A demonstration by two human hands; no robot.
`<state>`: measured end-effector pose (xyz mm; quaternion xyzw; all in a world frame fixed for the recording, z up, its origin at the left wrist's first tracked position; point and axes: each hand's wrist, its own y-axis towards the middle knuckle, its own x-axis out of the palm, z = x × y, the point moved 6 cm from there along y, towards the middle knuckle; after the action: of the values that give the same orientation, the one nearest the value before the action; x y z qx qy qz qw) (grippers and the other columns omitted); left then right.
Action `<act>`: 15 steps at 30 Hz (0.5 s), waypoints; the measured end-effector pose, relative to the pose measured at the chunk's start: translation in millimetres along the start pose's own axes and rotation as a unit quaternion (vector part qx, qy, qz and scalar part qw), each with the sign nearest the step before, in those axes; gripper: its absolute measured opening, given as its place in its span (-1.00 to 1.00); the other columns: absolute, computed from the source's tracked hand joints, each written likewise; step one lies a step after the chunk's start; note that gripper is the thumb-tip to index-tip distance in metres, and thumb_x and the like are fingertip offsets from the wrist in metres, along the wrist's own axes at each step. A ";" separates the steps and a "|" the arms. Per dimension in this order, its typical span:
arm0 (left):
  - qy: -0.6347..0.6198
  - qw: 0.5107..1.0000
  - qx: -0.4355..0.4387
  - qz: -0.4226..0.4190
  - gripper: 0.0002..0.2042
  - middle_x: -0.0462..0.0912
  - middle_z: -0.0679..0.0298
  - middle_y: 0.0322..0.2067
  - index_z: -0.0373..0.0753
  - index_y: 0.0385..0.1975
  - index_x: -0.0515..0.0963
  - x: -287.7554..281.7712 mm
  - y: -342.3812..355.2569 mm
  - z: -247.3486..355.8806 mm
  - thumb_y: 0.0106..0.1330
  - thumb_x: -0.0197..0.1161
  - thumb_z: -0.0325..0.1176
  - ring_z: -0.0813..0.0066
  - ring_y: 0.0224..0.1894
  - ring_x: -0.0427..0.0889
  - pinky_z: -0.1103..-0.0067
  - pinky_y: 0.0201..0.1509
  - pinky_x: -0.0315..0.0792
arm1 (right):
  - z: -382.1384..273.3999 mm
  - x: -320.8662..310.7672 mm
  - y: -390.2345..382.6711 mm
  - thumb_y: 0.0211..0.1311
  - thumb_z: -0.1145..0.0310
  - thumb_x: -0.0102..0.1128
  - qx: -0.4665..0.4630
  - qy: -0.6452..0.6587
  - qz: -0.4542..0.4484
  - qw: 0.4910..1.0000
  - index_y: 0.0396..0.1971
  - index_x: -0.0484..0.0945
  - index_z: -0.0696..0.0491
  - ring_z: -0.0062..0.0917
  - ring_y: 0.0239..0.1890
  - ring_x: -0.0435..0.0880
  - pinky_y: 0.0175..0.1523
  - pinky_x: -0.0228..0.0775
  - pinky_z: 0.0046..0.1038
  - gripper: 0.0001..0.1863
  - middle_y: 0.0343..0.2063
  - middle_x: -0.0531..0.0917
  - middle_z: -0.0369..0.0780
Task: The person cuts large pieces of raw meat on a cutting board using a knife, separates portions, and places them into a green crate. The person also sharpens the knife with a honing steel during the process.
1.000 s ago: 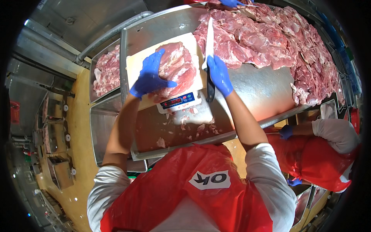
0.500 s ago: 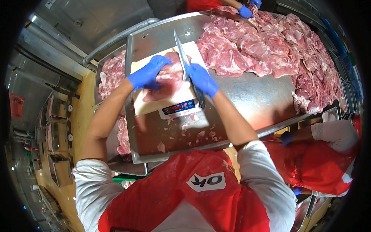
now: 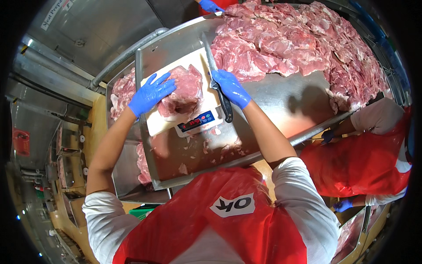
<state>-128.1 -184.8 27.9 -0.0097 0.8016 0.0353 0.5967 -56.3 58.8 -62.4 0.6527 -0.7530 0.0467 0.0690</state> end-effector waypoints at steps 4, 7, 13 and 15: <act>-0.046 0.990 -0.130 -0.016 -0.44 0.26 0.33 0.36 0.02 0.27 0.34 -3.8 -9.9 9.6 0.20 0.11 -0.45 0.13 0.40 0.21 0.13 0.40 0.09 | 5.3 16.2 31.7 0.45 0.10 -0.03 -0.014 -0.036 -0.046 0.998 -0.31 0.55 0.12 -0.69 -0.40 0.42 -0.20 0.32 -0.61 -0.63 -0.48 0.51 -0.38; -0.110 0.953 -0.276 0.066 -0.37 0.16 0.03 0.37 -0.13 0.34 0.21 -4.5 -26.5 21.2 0.20 0.17 -0.42 -0.09 0.38 0.14 0.17 0.42 0.06 | 1.2 25.0 44.3 0.46 0.08 -0.04 -0.023 -0.044 -0.095 0.994 -0.43 0.52 0.08 -0.69 -0.43 0.40 -0.23 0.32 -0.58 -0.61 -0.51 0.51 -0.37; -0.470 0.661 -0.530 0.249 -0.32 0.44 -0.20 0.07 -0.50 0.27 0.12 22.7 -30.9 55.2 0.33 0.24 -0.18 0.10 0.15 0.44 0.34 0.21 0.34 | -5.1 52.5 32.1 0.45 0.13 0.00 0.023 -0.031 -0.109 0.993 -0.41 0.52 0.08 -0.72 -0.49 0.36 -0.30 0.30 -0.63 -0.66 -0.55 0.47 -0.40; -0.519 0.597 -0.547 0.273 -0.26 0.54 -0.14 0.00 -0.49 0.27 0.14 28.3 -19.7 50.4 0.29 0.30 -0.10 0.20 0.06 0.52 0.40 0.12 0.41 | -15.7 65.2 21.8 0.44 0.13 0.02 0.013 -0.061 -0.105 0.992 -0.29 0.56 0.13 -0.73 -0.41 0.45 -0.24 0.35 -0.63 -0.66 -0.48 0.54 -0.38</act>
<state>-86.9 -200.3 -14.6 -0.0955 0.1528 0.6276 0.7574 -86.3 0.8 -35.8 0.7308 -0.6823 0.0087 0.0188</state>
